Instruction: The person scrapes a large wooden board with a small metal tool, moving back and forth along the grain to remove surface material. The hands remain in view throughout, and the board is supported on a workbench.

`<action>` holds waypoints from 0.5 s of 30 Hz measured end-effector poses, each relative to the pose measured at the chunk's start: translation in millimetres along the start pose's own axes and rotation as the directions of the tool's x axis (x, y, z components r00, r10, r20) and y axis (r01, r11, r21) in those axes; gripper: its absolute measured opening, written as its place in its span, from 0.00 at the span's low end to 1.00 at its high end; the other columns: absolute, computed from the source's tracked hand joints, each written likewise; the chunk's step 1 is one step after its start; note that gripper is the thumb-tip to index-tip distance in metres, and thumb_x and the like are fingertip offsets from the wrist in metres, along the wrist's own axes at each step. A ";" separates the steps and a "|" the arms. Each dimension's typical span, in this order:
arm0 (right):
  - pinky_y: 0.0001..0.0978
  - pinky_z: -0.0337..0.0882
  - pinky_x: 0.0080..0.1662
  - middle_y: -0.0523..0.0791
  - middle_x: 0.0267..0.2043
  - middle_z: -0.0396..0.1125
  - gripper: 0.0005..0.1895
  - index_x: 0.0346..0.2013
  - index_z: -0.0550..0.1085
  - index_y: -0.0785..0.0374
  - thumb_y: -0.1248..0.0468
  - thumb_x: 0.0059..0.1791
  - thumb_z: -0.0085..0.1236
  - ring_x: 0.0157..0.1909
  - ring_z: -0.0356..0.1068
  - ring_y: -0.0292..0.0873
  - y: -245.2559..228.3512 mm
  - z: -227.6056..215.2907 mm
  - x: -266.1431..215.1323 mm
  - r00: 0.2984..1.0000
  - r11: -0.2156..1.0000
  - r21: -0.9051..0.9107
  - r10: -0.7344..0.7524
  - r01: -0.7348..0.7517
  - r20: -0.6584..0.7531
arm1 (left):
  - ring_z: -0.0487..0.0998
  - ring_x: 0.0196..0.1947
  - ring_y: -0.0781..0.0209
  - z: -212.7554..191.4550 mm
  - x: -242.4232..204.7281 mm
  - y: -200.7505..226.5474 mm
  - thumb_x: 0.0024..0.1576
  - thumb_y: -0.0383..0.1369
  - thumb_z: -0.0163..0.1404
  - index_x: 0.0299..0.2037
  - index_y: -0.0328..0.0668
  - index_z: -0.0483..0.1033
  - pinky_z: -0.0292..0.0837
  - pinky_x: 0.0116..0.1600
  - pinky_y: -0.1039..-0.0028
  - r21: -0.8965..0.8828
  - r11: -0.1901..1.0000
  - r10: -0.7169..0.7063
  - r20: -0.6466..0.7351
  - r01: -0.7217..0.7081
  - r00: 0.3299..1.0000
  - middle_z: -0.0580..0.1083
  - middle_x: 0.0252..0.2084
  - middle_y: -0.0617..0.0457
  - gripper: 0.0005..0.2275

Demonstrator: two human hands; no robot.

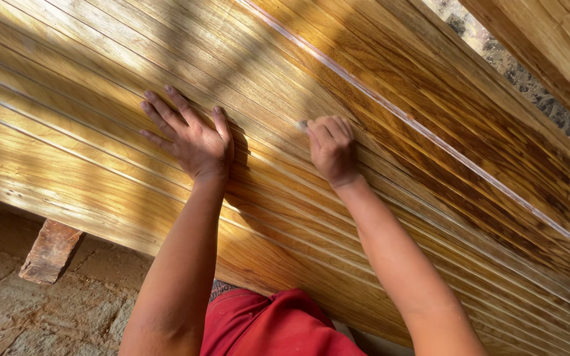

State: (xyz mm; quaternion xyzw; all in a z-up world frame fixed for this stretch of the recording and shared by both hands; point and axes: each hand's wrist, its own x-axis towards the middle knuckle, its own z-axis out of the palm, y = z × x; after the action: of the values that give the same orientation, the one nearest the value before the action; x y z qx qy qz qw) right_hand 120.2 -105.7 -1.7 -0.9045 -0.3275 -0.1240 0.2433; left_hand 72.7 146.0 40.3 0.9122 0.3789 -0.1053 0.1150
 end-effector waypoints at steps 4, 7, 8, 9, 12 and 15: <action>0.37 0.70 0.40 0.47 0.34 0.72 0.05 0.33 0.75 0.64 0.69 0.53 0.59 0.36 0.71 0.45 10.2 -52.1 -37.0 0.998 0.997 -0.050 0.055 -0.056 -0.013 | 0.32 0.82 0.40 5.7 0.1 -1.3 0.68 0.58 0.29 0.81 0.42 0.37 0.21 0.78 0.40 0.024 1.000 0.005 -0.003 -0.005 1.000 0.35 0.82 0.37 0.38; 0.36 0.69 0.38 0.47 0.32 0.71 0.07 0.31 0.75 0.63 0.68 0.54 0.61 0.34 0.71 0.44 -5.3 -13.2 -6.6 0.999 0.999 -0.028 0.017 -0.018 -0.033 | 0.32 0.82 0.41 6.9 3.9 -3.3 0.66 0.58 0.30 0.80 0.41 0.37 0.21 0.77 0.40 0.023 1.000 0.001 0.003 -0.001 1.000 0.36 0.82 0.38 0.38; 0.34 0.69 0.38 0.46 0.32 0.71 0.07 0.32 0.75 0.62 0.68 0.55 0.62 0.35 0.71 0.44 -16.4 10.7 9.0 0.998 1.000 -0.020 -0.019 0.018 -0.054 | 0.32 0.81 0.42 7.2 2.0 -4.9 0.66 0.58 0.30 0.80 0.41 0.38 0.22 0.77 0.39 0.033 0.999 0.005 0.009 -0.005 1.000 0.36 0.82 0.38 0.38; 0.34 0.70 0.39 0.47 0.33 0.71 0.06 0.32 0.75 0.62 0.71 0.54 0.59 0.36 0.71 0.44 -23.4 26.5 21.4 0.999 0.999 -0.026 0.017 -0.018 -0.030 | 0.32 0.81 0.42 8.1 1.2 -2.1 0.66 0.59 0.31 0.80 0.42 0.38 0.22 0.77 0.39 0.028 1.000 -0.002 0.006 0.002 1.000 0.36 0.82 0.38 0.38; 0.38 0.70 0.42 0.48 0.34 0.70 0.04 0.32 0.73 0.63 0.74 0.49 0.56 0.38 0.71 0.48 -39.6 37.3 31.7 0.999 0.999 0.008 0.049 -0.049 0.003 | 0.32 0.82 0.42 2.9 -6.9 -7.1 0.65 0.58 0.33 0.80 0.42 0.38 0.22 0.78 0.40 0.020 1.000 -0.005 -0.008 0.005 1.000 0.36 0.82 0.39 0.39; 0.39 0.69 0.41 0.49 0.35 0.70 0.04 0.34 0.74 0.66 0.73 0.51 0.61 0.37 0.71 0.48 -12.7 -15.5 10.7 1.000 0.995 0.091 0.030 -0.031 0.005 | 0.32 0.82 0.42 0.1 0.7 4.0 0.65 0.58 0.33 0.80 0.43 0.38 0.21 0.77 0.40 -0.015 1.000 0.002 -0.015 -0.002 1.000 0.36 0.82 0.39 0.39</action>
State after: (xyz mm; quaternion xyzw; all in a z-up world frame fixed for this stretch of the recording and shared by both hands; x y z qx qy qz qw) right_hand 119.0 -99.6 20.2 -0.8977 -0.3194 -0.1035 0.2854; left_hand 76.0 143.7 40.5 0.9125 0.3795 -0.0955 0.1191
